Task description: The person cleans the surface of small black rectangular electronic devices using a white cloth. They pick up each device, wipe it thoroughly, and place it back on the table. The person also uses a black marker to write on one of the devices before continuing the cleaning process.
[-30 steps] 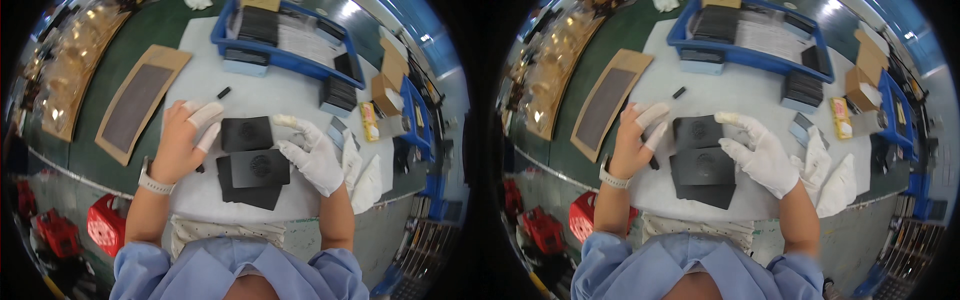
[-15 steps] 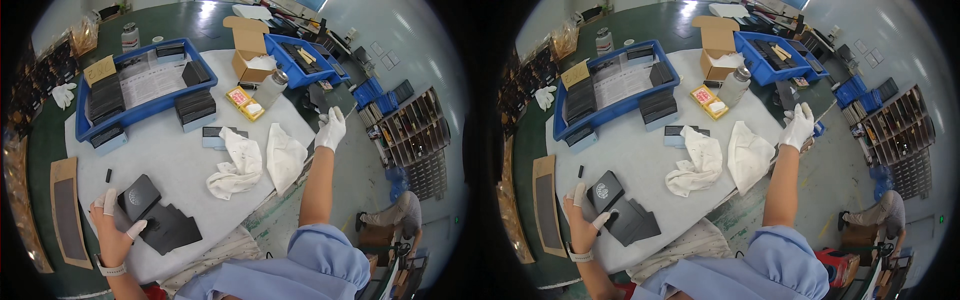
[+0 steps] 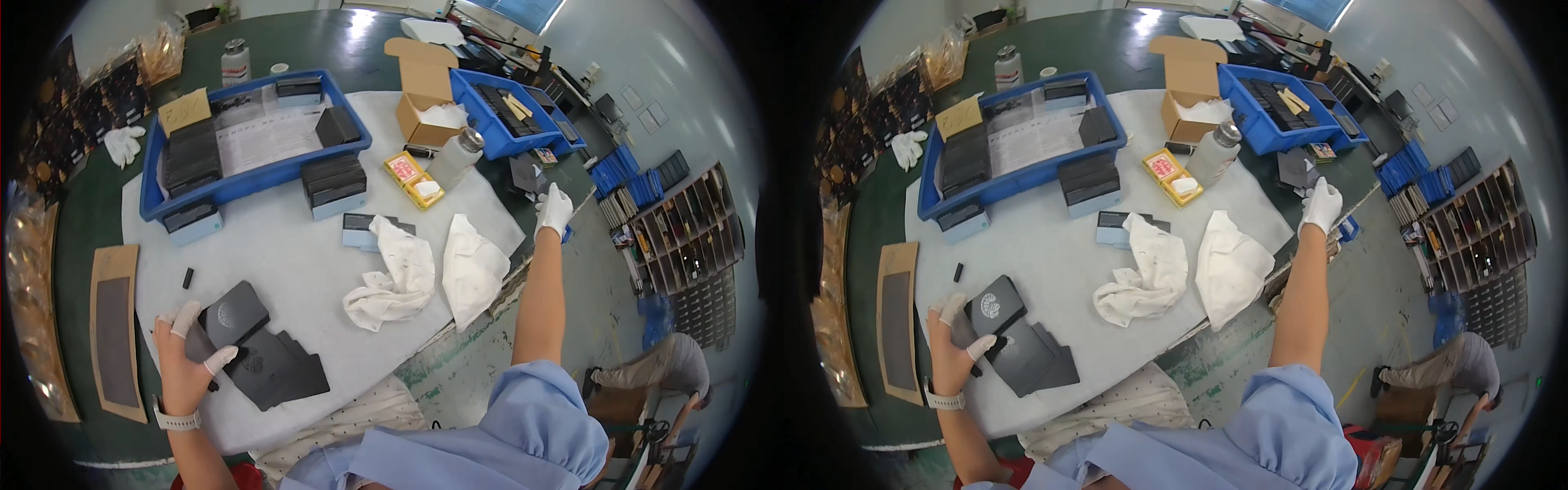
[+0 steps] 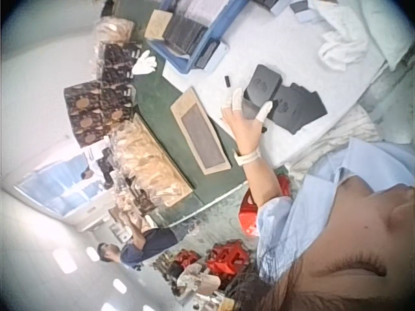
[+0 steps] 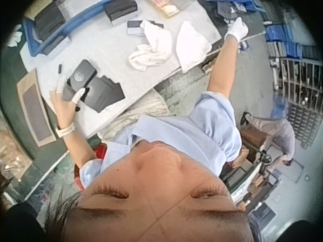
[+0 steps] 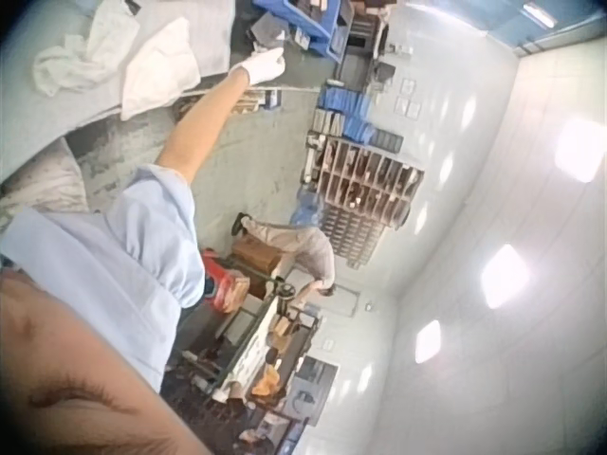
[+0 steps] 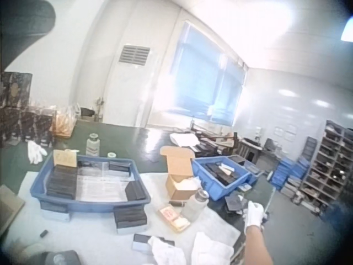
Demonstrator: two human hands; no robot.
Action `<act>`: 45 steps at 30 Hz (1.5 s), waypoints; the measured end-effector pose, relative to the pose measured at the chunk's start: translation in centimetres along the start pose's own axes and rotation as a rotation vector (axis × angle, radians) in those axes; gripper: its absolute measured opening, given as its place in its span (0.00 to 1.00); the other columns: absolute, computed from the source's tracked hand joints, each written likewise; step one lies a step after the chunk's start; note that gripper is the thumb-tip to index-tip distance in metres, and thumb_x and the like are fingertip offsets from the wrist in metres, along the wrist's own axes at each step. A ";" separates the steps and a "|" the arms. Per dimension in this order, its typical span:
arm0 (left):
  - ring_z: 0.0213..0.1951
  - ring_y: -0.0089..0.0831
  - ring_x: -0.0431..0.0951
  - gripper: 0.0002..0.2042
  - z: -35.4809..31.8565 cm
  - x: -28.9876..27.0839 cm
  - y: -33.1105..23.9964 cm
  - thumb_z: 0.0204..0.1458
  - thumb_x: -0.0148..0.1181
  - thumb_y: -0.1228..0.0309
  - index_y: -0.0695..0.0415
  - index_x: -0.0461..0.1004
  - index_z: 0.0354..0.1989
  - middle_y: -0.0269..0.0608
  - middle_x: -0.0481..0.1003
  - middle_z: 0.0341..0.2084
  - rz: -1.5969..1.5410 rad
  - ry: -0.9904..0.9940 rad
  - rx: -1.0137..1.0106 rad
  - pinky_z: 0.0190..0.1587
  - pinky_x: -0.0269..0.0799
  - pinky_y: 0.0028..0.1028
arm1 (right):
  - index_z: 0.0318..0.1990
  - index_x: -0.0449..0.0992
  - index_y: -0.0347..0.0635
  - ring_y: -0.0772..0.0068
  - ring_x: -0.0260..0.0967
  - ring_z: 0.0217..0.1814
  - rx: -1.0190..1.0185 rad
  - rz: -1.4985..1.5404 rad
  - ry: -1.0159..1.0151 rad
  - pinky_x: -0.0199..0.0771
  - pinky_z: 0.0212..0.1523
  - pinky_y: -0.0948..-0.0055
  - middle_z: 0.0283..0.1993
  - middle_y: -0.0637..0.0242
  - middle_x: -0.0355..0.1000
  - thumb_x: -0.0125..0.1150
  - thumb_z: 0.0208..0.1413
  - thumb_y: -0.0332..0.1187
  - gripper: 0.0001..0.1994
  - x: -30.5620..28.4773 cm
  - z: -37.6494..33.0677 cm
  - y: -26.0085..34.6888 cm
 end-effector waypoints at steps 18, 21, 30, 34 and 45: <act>0.46 0.40 0.65 0.34 0.8 -0.1 -0.2 0.30 0.79 0.58 0.55 0.74 0.50 0.40 0.68 0.41 0.000 0.075 -0.015 0.52 0.55 0.37 | 0.54 0.73 0.35 0.84 0.60 0.25 -0.293 0.311 0.251 0.60 0.26 0.84 0.30 0.70 0.71 0.53 0.63 0.29 0.14 2.8 -10.7 9.7; 0.46 0.40 0.64 0.33 0.6 -0.1 0.0 0.30 0.79 0.59 0.56 0.74 0.49 0.39 0.68 0.40 -0.008 0.092 -0.014 0.52 0.55 0.38 | 0.54 0.73 0.34 0.86 0.62 0.25 -0.355 0.441 0.418 0.60 0.24 0.86 0.30 0.69 0.70 0.54 0.62 0.27 0.14 4.5 -16.6 12.9; 0.46 0.39 0.64 0.35 0.9 0.7 0.4 0.27 0.81 0.62 0.59 0.72 0.47 0.41 0.67 0.39 -0.103 0.095 -0.068 0.51 0.61 0.33 | 0.53 0.73 0.36 0.85 0.68 0.28 -0.327 0.351 0.934 0.68 0.27 0.84 0.37 0.67 0.73 0.55 0.58 0.20 0.15 11.0 -33.3 16.4; 0.46 0.42 0.63 0.35 1.2 0.6 0.1 0.28 0.81 0.60 0.59 0.71 0.47 0.43 0.66 0.40 -0.075 0.109 -0.070 0.53 0.59 0.36 | 0.61 0.66 0.38 0.70 0.74 0.42 -0.358 -0.007 1.441 0.75 0.43 0.70 0.45 0.57 0.74 0.69 0.49 0.34 0.31 14.7 -38.6 13.8; 0.47 0.43 0.62 0.32 1.3 0.8 0.1 0.30 0.79 0.63 0.58 0.71 0.46 0.44 0.64 0.41 -0.115 0.105 -0.080 0.52 0.58 0.37 | 0.71 0.49 0.48 0.43 0.62 0.61 -0.936 -0.285 1.756 0.67 0.58 0.53 0.61 0.51 0.63 0.79 0.32 0.49 0.57 16.0 -43.3 9.6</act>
Point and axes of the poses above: each hand's wrist, its own z-axis towards the middle knuckle, its own x-axis out of the palm, y = z × x, the point moved 5 cm from there along z, towards the middle knuckle
